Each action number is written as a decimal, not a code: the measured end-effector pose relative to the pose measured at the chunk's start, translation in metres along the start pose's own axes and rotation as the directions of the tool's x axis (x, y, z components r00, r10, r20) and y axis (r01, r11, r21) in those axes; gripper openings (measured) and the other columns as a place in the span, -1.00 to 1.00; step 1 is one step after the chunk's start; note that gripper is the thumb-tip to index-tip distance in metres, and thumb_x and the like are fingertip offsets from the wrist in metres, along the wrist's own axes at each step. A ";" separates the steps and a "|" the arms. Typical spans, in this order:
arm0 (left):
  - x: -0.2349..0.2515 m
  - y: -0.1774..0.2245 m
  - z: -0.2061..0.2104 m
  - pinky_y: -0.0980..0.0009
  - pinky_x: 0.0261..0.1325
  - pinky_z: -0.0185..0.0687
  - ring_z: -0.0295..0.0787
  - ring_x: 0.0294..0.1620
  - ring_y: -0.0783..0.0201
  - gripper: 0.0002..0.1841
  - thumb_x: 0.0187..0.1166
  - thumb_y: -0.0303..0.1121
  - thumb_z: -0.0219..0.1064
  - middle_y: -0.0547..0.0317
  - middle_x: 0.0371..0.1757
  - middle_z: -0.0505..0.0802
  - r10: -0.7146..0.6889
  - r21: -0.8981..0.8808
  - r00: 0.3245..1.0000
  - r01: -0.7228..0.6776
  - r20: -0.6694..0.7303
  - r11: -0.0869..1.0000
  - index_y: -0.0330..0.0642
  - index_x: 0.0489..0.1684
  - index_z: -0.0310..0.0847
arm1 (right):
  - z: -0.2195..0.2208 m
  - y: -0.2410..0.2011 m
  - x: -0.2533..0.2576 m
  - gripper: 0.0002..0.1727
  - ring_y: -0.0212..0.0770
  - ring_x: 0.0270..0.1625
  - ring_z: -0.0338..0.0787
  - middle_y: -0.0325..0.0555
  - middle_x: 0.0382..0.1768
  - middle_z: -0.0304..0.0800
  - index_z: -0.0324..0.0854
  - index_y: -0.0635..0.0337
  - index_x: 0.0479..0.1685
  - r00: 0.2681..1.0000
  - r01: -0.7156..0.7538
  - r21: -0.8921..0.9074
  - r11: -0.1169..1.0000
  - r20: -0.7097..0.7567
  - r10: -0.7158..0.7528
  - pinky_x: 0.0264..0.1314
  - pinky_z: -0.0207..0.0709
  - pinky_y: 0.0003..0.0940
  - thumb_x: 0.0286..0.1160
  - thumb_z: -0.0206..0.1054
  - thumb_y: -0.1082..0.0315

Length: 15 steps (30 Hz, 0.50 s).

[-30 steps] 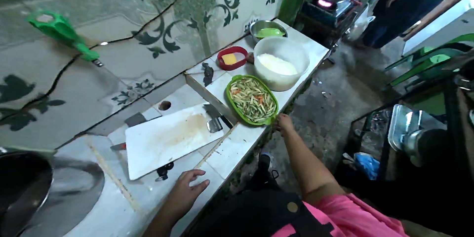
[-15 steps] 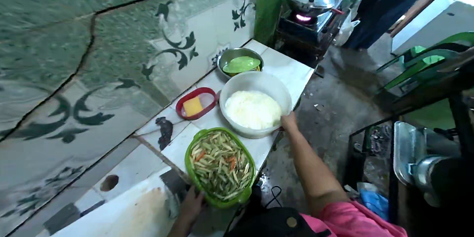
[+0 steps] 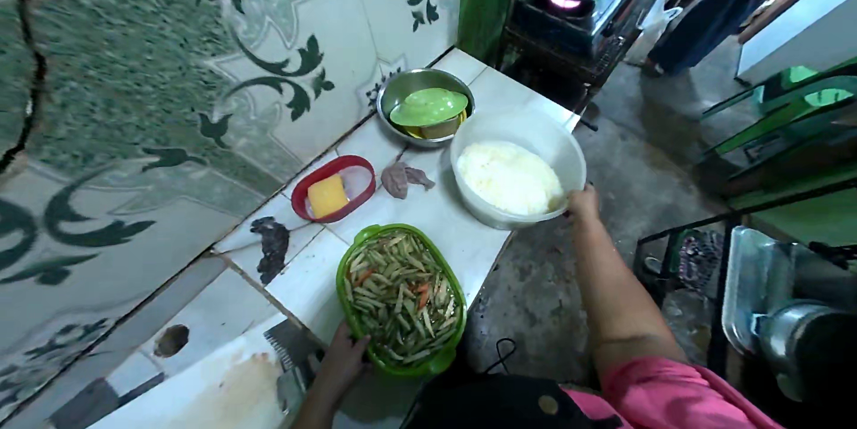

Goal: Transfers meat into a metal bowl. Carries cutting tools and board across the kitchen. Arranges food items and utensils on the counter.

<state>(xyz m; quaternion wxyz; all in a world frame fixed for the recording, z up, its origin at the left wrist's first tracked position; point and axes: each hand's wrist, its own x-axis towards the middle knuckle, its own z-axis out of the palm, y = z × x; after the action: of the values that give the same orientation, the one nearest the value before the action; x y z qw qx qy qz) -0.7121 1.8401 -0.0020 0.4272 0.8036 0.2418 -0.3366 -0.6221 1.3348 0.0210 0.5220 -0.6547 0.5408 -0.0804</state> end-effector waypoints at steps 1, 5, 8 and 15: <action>0.002 0.006 0.004 -0.13 0.06 0.78 0.79 0.15 -0.21 -0.33 0.77 -0.38 0.23 -0.40 0.43 0.62 -0.002 -0.020 1.000 0.002 0.010 1.000 -0.10 0.84 -0.01 | -0.001 -0.002 0.006 -0.42 0.31 0.23 0.75 0.37 0.36 0.62 0.32 0.14 0.67 1.000 -0.003 0.020 1.000 -0.023 0.004 0.09 0.66 0.33 0.63 0.18 0.48; 0.013 0.028 0.025 -0.10 0.02 0.78 0.79 0.12 -0.19 -0.32 0.77 -0.41 0.23 -0.41 0.41 0.62 0.027 -0.062 0.999 -0.025 0.036 0.998 -0.12 0.85 -0.02 | 0.002 -0.014 0.025 -0.41 0.32 0.24 0.74 0.39 0.39 0.58 0.26 0.19 0.69 0.997 -0.007 0.106 0.994 -0.072 0.014 0.08 0.69 0.32 0.63 0.19 0.46; 0.026 0.046 0.045 -0.11 0.03 0.78 0.78 0.14 -0.19 -0.33 0.77 -0.43 0.21 -0.41 0.43 0.60 0.064 -0.106 0.997 -0.060 0.035 0.993 -0.13 0.85 -0.03 | 0.006 -0.026 0.032 -0.40 0.33 0.21 0.76 0.41 0.36 0.61 0.25 0.22 0.69 0.995 -0.003 0.106 0.994 -0.096 0.013 0.11 0.69 0.31 0.64 0.22 0.44; 0.051 0.091 0.079 -0.10 0.03 0.81 0.81 0.14 -0.19 -0.31 0.76 -0.43 0.23 -0.42 0.45 0.59 0.128 -0.113 0.989 -0.119 0.075 0.986 -0.16 0.85 -0.04 | 0.042 -0.051 0.031 -0.22 0.32 0.18 0.74 0.38 0.45 0.51 0.02 0.05 0.83 0.975 -0.083 0.282 0.956 -0.176 0.137 -0.09 0.69 0.27 0.58 0.20 0.47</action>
<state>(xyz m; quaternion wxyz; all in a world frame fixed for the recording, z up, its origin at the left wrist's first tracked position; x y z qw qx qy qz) -0.6436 1.7305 -0.0244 0.4996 0.7782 0.1915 -0.3287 -0.5491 1.3288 0.0276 0.5556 -0.5343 0.6086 -0.1880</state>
